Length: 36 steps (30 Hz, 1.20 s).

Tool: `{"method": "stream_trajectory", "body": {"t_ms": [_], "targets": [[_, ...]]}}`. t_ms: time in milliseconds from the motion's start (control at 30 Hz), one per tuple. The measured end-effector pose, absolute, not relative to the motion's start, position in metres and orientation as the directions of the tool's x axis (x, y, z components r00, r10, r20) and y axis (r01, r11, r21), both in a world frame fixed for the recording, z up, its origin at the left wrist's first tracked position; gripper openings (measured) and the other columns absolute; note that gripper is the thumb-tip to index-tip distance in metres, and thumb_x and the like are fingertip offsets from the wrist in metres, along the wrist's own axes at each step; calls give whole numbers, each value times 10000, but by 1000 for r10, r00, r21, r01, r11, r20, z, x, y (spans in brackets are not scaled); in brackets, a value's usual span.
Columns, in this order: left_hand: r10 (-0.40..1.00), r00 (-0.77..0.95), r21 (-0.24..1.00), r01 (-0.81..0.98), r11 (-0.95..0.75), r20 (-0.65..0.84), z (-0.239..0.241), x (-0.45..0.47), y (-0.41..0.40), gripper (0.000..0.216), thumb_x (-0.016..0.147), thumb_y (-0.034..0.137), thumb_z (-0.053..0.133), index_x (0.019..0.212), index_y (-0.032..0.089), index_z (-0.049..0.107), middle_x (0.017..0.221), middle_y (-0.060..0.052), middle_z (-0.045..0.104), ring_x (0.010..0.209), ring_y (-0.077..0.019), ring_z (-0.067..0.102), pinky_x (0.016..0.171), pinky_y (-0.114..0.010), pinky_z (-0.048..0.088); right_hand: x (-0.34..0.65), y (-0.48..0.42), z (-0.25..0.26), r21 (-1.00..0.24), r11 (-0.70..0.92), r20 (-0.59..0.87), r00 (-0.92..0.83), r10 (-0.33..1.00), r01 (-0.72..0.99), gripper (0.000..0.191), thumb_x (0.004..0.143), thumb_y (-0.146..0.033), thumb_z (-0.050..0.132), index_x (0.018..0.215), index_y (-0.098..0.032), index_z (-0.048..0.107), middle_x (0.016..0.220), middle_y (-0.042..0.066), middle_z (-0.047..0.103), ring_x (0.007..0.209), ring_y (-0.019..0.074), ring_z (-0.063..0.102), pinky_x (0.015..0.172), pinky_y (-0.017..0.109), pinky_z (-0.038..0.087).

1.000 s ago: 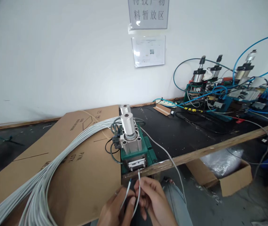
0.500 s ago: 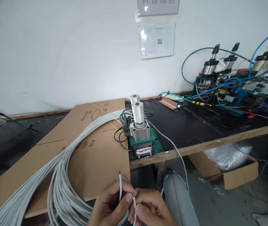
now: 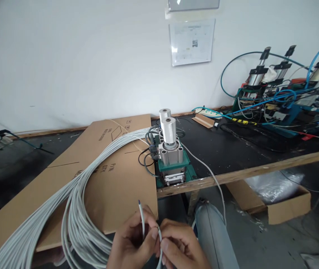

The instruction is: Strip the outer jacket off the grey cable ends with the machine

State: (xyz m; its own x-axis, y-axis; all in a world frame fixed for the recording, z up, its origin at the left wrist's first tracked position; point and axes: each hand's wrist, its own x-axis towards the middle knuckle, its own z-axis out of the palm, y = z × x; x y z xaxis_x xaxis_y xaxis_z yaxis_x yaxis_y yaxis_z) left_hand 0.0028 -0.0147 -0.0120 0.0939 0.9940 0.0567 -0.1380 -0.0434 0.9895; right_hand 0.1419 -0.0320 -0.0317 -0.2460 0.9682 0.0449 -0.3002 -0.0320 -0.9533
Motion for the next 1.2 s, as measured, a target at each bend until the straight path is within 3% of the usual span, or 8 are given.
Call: {"method": "stream_trajectory", "body": {"t_ms": [167, 333, 500, 800, 933, 1000, 1100, 1200], "targets": [[986, 167, 959, -280, 50, -3, -11, 1, -15, 440, 781, 563, 769, 741, 163, 591, 603, 49, 526, 460, -54, 425, 482, -178, 337, 139, -33, -32, -936, -68, 20, -246, 969, -345, 514, 839, -685, 671, 723, -191, 758, 678, 8, 565, 485, 100, 451, 490, 259, 335], [983, 179, 941, -329, 86, -27, -8, 2, -15, 445, 759, 551, 804, 751, 164, 584, 621, 54, 530, 469, -51, 448, 494, -172, 368, 137, -34, -37, -915, -49, 59, -253, 966, -400, 444, 866, -626, 686, 786, -198, 772, 719, 4, 581, 492, 85, 456, 483, 239, 338], [983, 184, 937, -340, 84, -21, -6, 2, -14, 440, 767, 544, 801, 745, 165, 578, 620, 59, 522, 467, -42, 432, 484, -162, 350, 138, -34, -42, -907, -29, 83, -245, 966, -419, 350, 906, -539, 692, 813, -210, 764, 659, -32, 531, 491, 82, 453, 502, 234, 339], [979, 193, 931, -338, 135, -72, 3, 4, -15, 466, 740, 554, 829, 747, 166, 572, 578, 62, 529, 459, -42, 440, 485, -150, 358, 138, -31, -39, -911, -36, 80, -263, 961, -410, 410, 903, -570, 680, 775, -188, 755, 652, -24, 531, 497, 83, 461, 504, 236, 351], [980, 189, 933, -336, 131, -69, 4, -1, -14, 443, 796, 582, 776, 843, 169, 623, 535, 91, 416, 461, -31, 338, 471, -133, 283, 137, -30, -54, -896, -70, 40, -236, 971, -439, 449, 900, -596, 660, 783, -169, 742, 694, -9, 555, 452, 64, 446, 433, 205, 354], [981, 177, 927, -349, 140, -82, 2, -4, -13, 433, 821, 596, 745, 873, 183, 625, 546, 110, 346, 450, -22, 240, 447, -129, 228, 142, -30, -66, -926, -128, -60, -195, 979, -356, 473, 893, -631, 641, 840, -173, 750, 691, 4, 583, 469, 96, 505, 413, 205, 403], [982, 167, 928, -344, 143, -89, -3, -5, -12, 450, 826, 624, 719, 836, 193, 593, 600, 105, 364, 437, -10, 165, 413, -136, 173, 157, -32, -87, -984, -176, -175, -26, 984, -17, 538, 894, -693, 573, 897, -186, 753, 680, 44, 654, 561, 192, 629, 464, 263, 503], [992, 120, 967, -248, 62, -33, -12, -3, -12, 438, 872, 620, 661, 817, 189, 607, 661, 74, 431, 429, -18, 202, 387, -150, 186, 177, -34, -96, -904, -70, -51, 57, 997, 422, 547, 907, -669, 542, 618, -221, 663, 532, 47, 619, 498, 227, 637, 453, 290, 471]]}}
